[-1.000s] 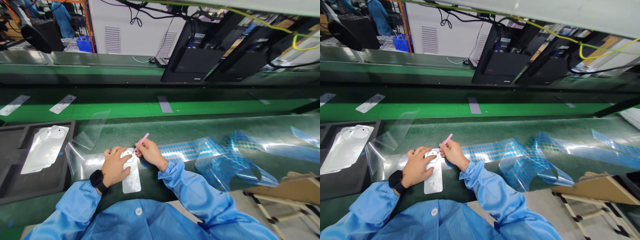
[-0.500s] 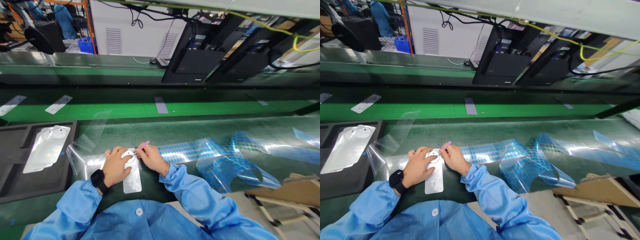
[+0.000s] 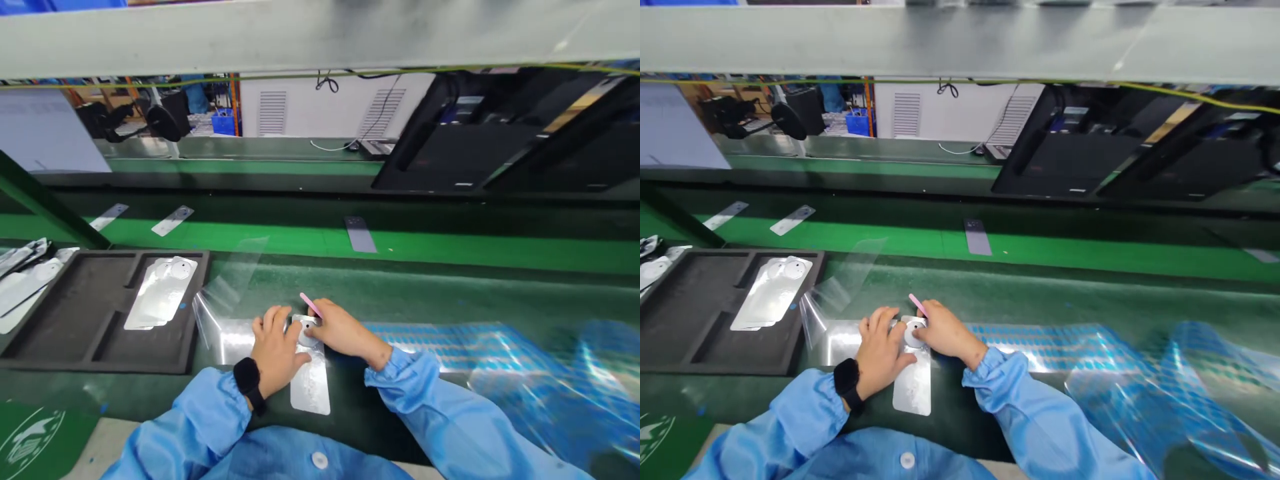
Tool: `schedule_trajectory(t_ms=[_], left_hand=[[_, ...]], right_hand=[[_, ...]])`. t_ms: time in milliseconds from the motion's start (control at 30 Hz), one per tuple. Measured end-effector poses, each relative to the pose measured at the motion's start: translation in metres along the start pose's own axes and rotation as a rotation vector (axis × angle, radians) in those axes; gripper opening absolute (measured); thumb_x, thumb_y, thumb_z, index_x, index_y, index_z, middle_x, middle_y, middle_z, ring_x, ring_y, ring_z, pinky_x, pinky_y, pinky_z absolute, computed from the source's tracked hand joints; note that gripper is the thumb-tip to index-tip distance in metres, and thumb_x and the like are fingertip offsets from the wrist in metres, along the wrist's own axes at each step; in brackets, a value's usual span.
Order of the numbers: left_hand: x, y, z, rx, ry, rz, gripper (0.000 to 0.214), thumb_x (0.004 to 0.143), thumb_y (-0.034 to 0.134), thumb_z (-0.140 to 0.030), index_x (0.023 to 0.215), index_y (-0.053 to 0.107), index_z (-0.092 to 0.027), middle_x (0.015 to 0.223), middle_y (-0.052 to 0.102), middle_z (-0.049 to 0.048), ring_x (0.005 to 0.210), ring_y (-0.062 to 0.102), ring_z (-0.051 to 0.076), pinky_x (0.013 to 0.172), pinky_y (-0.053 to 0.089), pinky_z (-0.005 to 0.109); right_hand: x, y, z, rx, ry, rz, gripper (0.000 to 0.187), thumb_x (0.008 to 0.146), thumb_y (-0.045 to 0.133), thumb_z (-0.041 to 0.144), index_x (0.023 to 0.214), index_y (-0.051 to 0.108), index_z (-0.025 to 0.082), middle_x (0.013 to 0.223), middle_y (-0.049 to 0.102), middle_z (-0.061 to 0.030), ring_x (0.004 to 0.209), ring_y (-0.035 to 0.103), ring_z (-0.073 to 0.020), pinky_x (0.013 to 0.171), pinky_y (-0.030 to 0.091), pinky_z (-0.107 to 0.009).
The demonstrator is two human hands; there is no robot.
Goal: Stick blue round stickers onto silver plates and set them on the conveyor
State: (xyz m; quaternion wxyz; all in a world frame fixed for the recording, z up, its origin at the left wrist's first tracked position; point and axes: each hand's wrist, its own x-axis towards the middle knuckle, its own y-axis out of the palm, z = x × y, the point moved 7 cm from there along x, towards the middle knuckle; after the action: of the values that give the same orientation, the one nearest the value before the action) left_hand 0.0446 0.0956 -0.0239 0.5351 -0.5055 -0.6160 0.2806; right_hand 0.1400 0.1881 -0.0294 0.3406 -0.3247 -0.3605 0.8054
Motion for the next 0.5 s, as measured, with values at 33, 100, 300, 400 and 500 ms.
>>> schedule_trajectory(t_ms=[33, 100, 300, 400, 500], left_hand=[[-0.001, -0.011, -0.001, 0.0, 0.008, -0.075, 0.037, 0.074, 0.074, -0.038, 0.102, 0.057, -0.019, 0.121, 0.056, 0.015, 0.113, 0.048, 0.034, 0.083, 0.041, 0.051], [-0.003, -0.044, 0.009, -0.018, 0.018, -0.239, 0.019, 0.082, 0.063, -0.029, 0.097, 0.056, -0.02, 0.115, 0.059, 0.0125, 0.109, 0.051, 0.03, 0.084, 0.042, 0.048], [-0.001, -0.15, 0.148, 0.284, -0.47, -0.316, 0.025, 0.087, 0.046, -0.035, 0.096, 0.057, -0.014, 0.094, 0.064, 0.0165, 0.094, 0.059, 0.032, 0.084, 0.045, 0.046], [-0.003, -0.147, 0.221, 0.353, -0.821, 0.095, 0.045, 0.081, 0.052, -0.045, 0.11, 0.055, -0.01, 0.108, 0.063, 0.0225, 0.102, 0.059, 0.039, 0.082, 0.047, 0.046], [-0.012, -0.122, 0.252, 0.283, -0.924, 0.356, 0.053, 0.075, 0.056, -0.047, 0.113, 0.054, -0.01, 0.112, 0.062, 0.0247, 0.104, 0.061, 0.04, 0.081, 0.049, 0.044]], right_hand=[[0.005, -0.003, 0.001, 0.035, 0.003, 0.036, 0.014, 0.068, 0.065, 0.014, 0.079, 0.057, 0.016, 0.075, 0.059, -0.0023, 0.068, 0.053, -0.0149, 0.062, 0.039, -0.025], [0.025, -0.016, 0.008, 0.132, -0.03, 0.091, 0.006, 0.07, 0.062, 0.015, 0.074, 0.057, 0.016, 0.066, 0.057, 0.0011, 0.061, 0.051, -0.0131, 0.058, 0.036, -0.023], [0.126, -0.128, 0.05, 0.147, -0.087, -0.338, 0.003, 0.069, 0.064, 0.015, 0.072, 0.065, 0.014, 0.065, 0.06, -0.0003, 0.063, 0.054, -0.0143, 0.063, 0.041, -0.026], [0.138, -0.164, 0.071, 0.207, -0.102, -0.597, 0.024, 0.068, 0.07, 0.022, 0.091, 0.069, 0.013, 0.081, 0.065, -0.0041, 0.074, 0.058, -0.0168, 0.072, 0.044, -0.028], [0.116, -0.16, 0.076, 0.271, -0.147, -0.61, 0.027, 0.068, 0.07, 0.031, 0.09, 0.069, 0.015, 0.077, 0.064, -0.0023, 0.07, 0.057, -0.0163, 0.069, 0.043, -0.029]])
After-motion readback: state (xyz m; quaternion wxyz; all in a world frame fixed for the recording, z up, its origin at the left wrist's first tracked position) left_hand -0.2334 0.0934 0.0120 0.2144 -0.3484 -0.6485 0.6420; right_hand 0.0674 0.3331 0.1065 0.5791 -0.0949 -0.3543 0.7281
